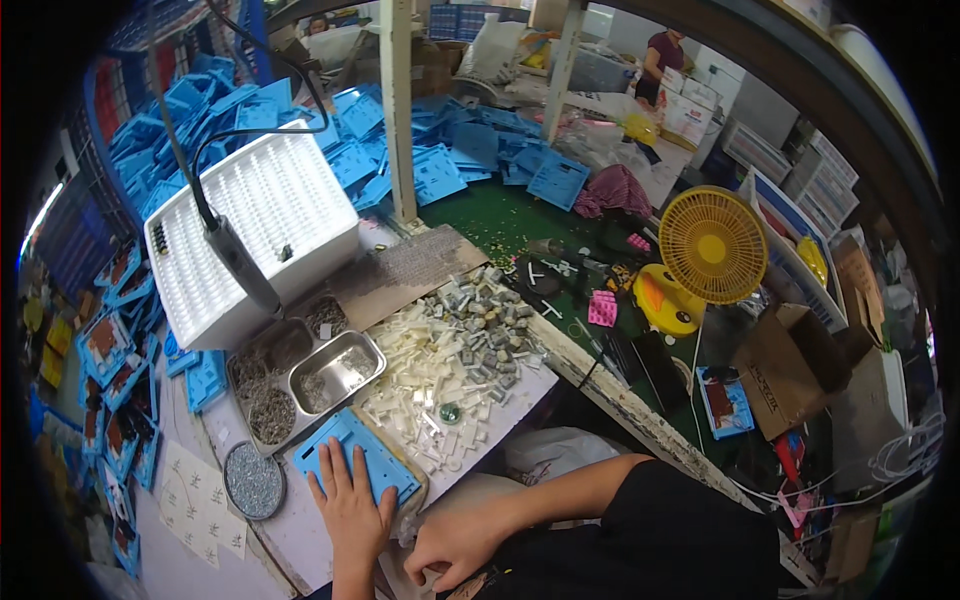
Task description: The person is assembling components of a blue plastic electronic device, involving soldering wires and placing internal parts.
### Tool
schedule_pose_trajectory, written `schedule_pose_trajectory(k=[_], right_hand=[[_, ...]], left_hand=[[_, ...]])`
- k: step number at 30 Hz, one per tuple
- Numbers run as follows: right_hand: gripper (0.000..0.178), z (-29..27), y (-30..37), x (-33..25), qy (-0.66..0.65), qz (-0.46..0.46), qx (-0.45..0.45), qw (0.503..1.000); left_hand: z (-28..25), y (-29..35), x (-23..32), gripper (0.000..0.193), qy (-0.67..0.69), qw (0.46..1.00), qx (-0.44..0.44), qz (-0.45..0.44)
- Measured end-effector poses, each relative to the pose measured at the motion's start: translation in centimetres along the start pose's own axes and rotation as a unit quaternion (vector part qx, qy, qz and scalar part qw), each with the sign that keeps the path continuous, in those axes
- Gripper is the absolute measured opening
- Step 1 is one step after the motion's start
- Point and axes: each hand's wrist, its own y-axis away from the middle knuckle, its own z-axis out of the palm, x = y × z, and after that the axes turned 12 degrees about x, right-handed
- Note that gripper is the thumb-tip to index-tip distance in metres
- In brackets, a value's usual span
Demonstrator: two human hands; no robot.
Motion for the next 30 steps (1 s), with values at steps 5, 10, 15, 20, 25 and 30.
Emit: schedule_pose_trajectory(k=[5, 10, 15, 20, 25, 30], right_hand=[[0.022, 3.9, -0.1, 3.2, 0.010, -0.075, 0.016, 0.997], [0.035, 4.7, 0.7, 5.8, 0.089, -0.076, 0.047, 0.992], [0.028, 4.6, 4.0, 9.4, 0.013, 0.044, 0.118, 0.992], [0.020, 5.8, 7.9, 16.1, -0.032, 0.117, 0.167, 0.978], [0.023, 6.3, 6.9, 15.3, -0.064, 0.075, 0.250, 0.963], [0.028, 6.5, 7.0, 15.8, -0.065, 0.087, 0.246, 0.963]], left_hand=[[-0.5, -0.3, 0.6, 0.078, 0.007, 1.000, 0.006, -0.004], [-0.1, -0.2, 0.6, 0.071, 0.012, 0.999, 0.035, -0.011], [-0.1, -0.2, -0.1, 0.069, 0.041, 0.998, 0.035, -0.024], [-1.1, -0.2, -0.5, 0.055, 0.166, 0.984, 0.064, -0.017], [-5.3, -2.1, 3.6, 0.035, 0.671, 0.701, 0.231, -0.075], [-10.5, -5.2, 7.9, 0.011, 0.861, 0.484, 0.097, 0.126]])
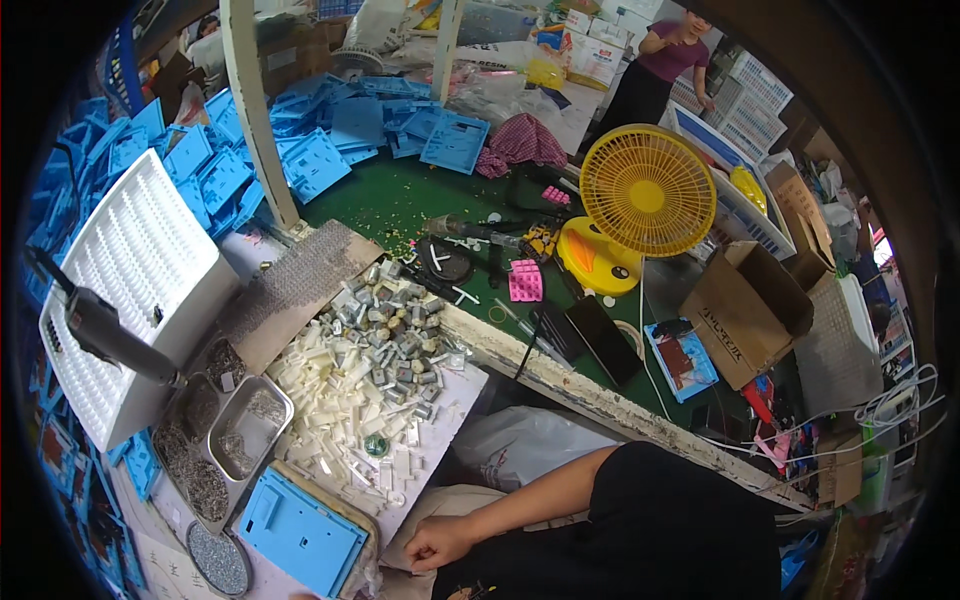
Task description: The person is assembling components of a blue plastic electronic device, involving soldering wires and placing internal parts.
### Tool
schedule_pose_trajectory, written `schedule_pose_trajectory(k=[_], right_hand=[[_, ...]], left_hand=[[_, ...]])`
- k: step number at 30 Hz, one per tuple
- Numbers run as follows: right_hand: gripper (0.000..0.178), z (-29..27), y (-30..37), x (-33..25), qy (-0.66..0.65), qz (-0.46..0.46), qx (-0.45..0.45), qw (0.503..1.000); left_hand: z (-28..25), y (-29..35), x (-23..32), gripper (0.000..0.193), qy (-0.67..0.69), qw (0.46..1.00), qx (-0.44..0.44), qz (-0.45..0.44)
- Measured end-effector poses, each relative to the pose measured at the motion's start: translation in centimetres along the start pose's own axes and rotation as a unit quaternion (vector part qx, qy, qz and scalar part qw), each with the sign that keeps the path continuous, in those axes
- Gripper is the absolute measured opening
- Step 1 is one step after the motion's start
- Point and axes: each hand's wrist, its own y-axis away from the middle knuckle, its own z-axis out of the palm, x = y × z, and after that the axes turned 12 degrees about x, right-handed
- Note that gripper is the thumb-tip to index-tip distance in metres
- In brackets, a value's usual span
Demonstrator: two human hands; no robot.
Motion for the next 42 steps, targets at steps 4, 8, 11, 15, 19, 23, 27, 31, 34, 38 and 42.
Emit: schedule_pose_trajectory(k=[4, 8, 11, 15, 19, 23, 27, 31, 34, 38, 42], right_hand=[[0.030, 0.1, 0.1, -0.1, 0.009, -0.015, 0.014, 1.000], [0.031, 0.1, 0.4, -0.3, 0.012, -0.036, 0.038, 0.999], [0.032, 0.2, 0.5, -0.2, 0.024, -0.044, 0.042, 0.998], [0.032, 0.3, 0.6, 0.1, 0.032, -0.047, 0.038, 0.998], [0.033, 0.4, 0.6, 0.7, 0.032, -0.060, 0.038, 0.997], [0.035, 0.3, 0.6, 0.3, 0.033, -0.025, 0.025, 0.999], [0.034, 0.0, 0.7, 0.1, 0.039, -0.031, 0.027, 0.998], [0.032, 0.2, 0.6, 0.3, 0.052, -0.056, 0.031, 0.997], [0.030, 0.5, 0.6, 0.7, 0.037, -0.062, 0.034, 0.997], [0.035, 0.2, 0.3, -0.1, 0.031, -0.042, 0.029, 0.998], [0.035, 0.2, 0.4, 0.2, 0.035, -0.042, 0.028, 0.998]], left_hand=[[-0.2, -0.5, -0.1, 0.043, 0.082, 0.989, -0.123, -0.030], [-0.5, -0.1, -0.9, 0.044, 0.064, 0.989, -0.132, -0.027], [-1.9, 1.5, -0.7, 0.045, 0.061, 0.991, -0.115, -0.038], [-0.3, 0.4, -0.9, 0.026, 0.063, 0.989, -0.114, -0.070], [0.8, 0.9, -1.8, 0.025, 0.072, 0.991, -0.070, -0.089], [0.1, 0.0, -2.7, 0.025, 0.088, 0.983, -0.125, -0.098], [0.2, 0.1, -3.1, 0.023, 0.092, 0.984, -0.112, -0.108], [-1.2, -2.1, -3.8, 0.021, 0.107, 0.957, -0.231, -0.139], [-0.9, -2.1, -3.7, 0.021, 0.082, 0.958, -0.227, -0.155], [-0.9, 0.5, -3.8, 0.044, 0.041, 0.983, -0.142, -0.112], [-1.4, 1.2, -3.8, 0.043, 0.036, 0.982, -0.148, -0.110]])
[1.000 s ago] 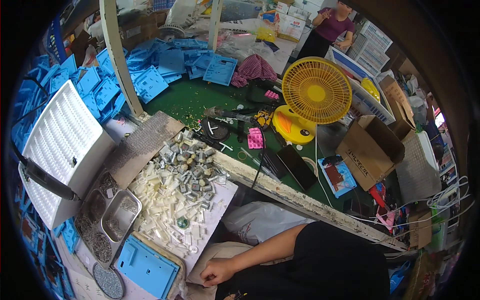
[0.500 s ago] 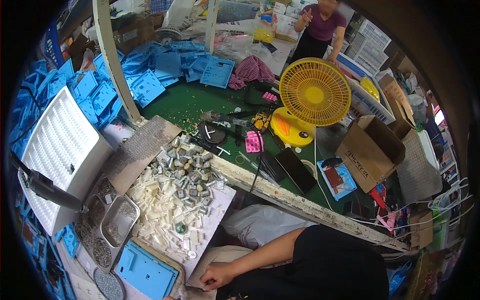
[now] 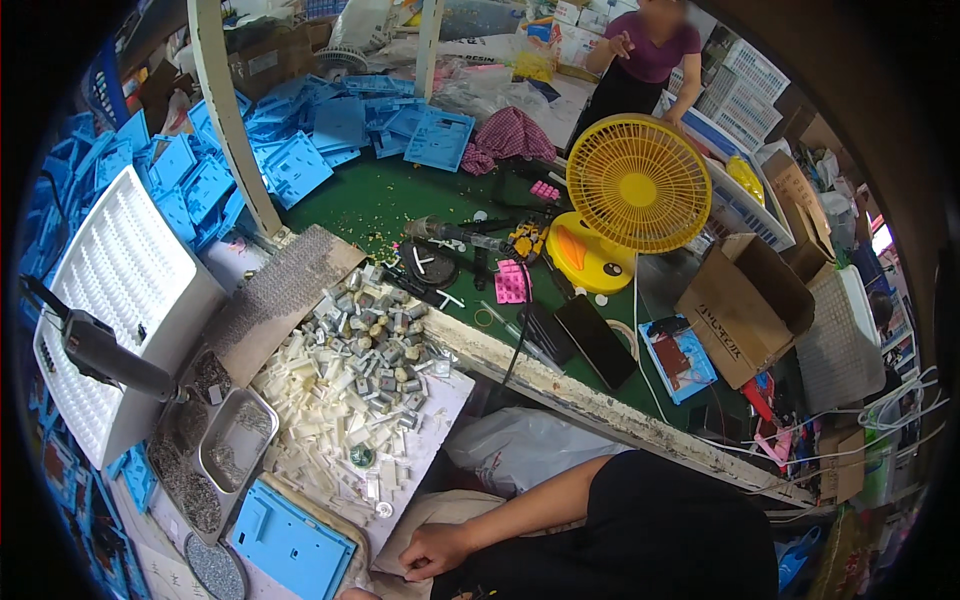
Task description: The person is assembling components of a blue plastic electronic device, involving soldering wires and placing internal parts.
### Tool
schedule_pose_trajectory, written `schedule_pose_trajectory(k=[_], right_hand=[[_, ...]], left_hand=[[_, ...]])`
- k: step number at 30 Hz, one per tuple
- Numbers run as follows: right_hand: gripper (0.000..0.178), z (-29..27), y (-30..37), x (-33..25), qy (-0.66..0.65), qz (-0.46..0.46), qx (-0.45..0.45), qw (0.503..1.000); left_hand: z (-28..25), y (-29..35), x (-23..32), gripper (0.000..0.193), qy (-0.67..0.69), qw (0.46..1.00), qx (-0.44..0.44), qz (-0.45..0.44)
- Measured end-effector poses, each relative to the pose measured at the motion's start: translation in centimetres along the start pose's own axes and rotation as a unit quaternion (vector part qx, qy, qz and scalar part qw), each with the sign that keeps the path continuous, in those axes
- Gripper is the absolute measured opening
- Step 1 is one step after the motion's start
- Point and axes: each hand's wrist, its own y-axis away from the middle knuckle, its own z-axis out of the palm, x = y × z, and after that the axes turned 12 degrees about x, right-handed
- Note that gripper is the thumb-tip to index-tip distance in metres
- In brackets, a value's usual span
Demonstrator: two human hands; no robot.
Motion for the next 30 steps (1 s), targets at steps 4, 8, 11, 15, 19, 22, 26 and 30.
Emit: schedule_pose_trajectory(k=[4, 8, 11, 15, 19, 22, 26, 30], right_hand=[[0.034, -1.0, 0.0, -0.2, 0.002, 0.002, -0.002, 1.000], [0.025, -1.0, -0.5, 0.9, 0.013, -0.022, 0.019, 0.999], [0.022, -0.4, -1.4, 1.0, -0.038, 0.007, -0.048, 0.998], [0.021, 0.3, 1.7, 4.0, -0.007, 0.083, 0.028, 0.996], [0.020, -0.3, 1.8, 2.2, 0.005, 0.114, 0.009, 0.993], [0.019, -1.1, 1.3, 1.4, 0.012, 0.116, -0.008, 0.993], [0.019, -1.4, 1.3, 0.9, 0.006, 0.132, -0.042, 0.990], [0.019, -2.2, 0.8, 0.6, 0.020, 0.127, -0.042, 0.991]], left_hand=[[0.2, -0.4, -0.8, 0.042, 0.009, 1.000, -0.007, 0.002], [0.6, -0.1, -0.4, 0.029, 0.015, 1.000, 0.026, 0.006], [2.3, 0.1, 1.0, 0.015, -0.029, 0.994, 0.100, 0.040], [0.4, -0.1, 0.4, 0.035, -0.083, 0.996, 0.020, 0.017], [2.3, 3.4, 1.2, 0.034, -0.093, 0.992, 0.066, 0.057], [2.6, 4.6, 2.1, 0.035, -0.114, 0.988, 0.063, 0.085], [3.2, 5.1, 2.6, 0.033, -0.147, 0.976, 0.120, 0.105], [-3.1, 11.3, 8.7, 0.029, -0.505, 0.818, 0.258, 0.094]])
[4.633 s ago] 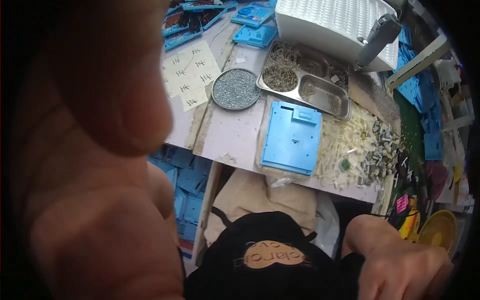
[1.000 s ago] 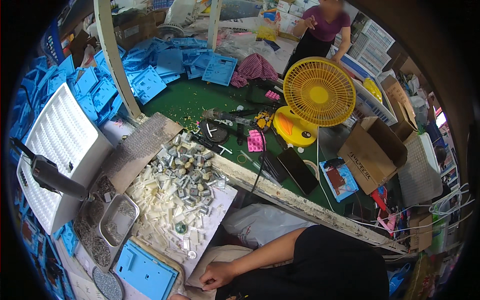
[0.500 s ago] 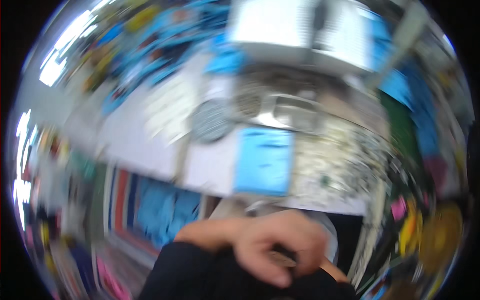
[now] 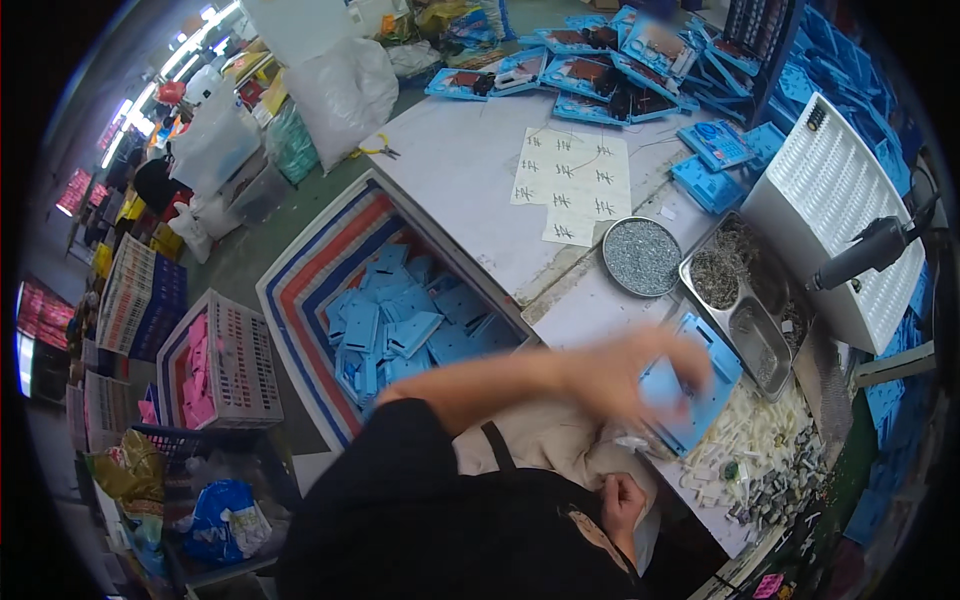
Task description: The person is assembling components of a blue plastic electronic device, involving soldering wires and placing internal parts.
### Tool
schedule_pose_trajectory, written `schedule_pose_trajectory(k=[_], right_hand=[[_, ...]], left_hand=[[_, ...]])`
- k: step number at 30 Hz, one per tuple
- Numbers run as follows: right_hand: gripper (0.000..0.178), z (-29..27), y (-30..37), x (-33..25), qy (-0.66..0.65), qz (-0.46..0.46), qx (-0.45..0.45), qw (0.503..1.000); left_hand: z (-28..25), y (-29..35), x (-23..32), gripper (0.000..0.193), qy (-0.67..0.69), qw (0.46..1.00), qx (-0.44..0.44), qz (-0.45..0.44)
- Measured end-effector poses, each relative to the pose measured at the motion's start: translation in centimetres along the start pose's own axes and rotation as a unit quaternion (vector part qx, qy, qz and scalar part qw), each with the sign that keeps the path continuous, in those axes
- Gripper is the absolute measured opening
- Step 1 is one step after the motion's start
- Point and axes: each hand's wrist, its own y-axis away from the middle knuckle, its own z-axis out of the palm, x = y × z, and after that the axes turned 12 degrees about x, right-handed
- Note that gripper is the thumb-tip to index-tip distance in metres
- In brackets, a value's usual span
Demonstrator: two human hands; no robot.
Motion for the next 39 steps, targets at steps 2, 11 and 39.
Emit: schedule_pose_trajectory(k=[2, 11, 39], right_hand=[[0.020, 0.2, 0.2, 0.1, -0.001, 0.006, 0.016, 1.000], [0.018, 1.8, 0.3, -2.7, 0.098, 0.011, 0.058, 0.993], [0.051, 0.9, -2.6, -16.4, 0.084, -0.206, -0.043, 0.974]], left_hand=[[-10.0, 1.0, -4.0, 0.024, -0.235, 0.933, 0.235, -0.140], [-49.5, 13.9, -9.1, 0.060, -0.810, 0.370, 0.277, -0.361], [-21.5, 5.6, 0.2, 0.024, -0.284, 0.907, 0.230, -0.212]])
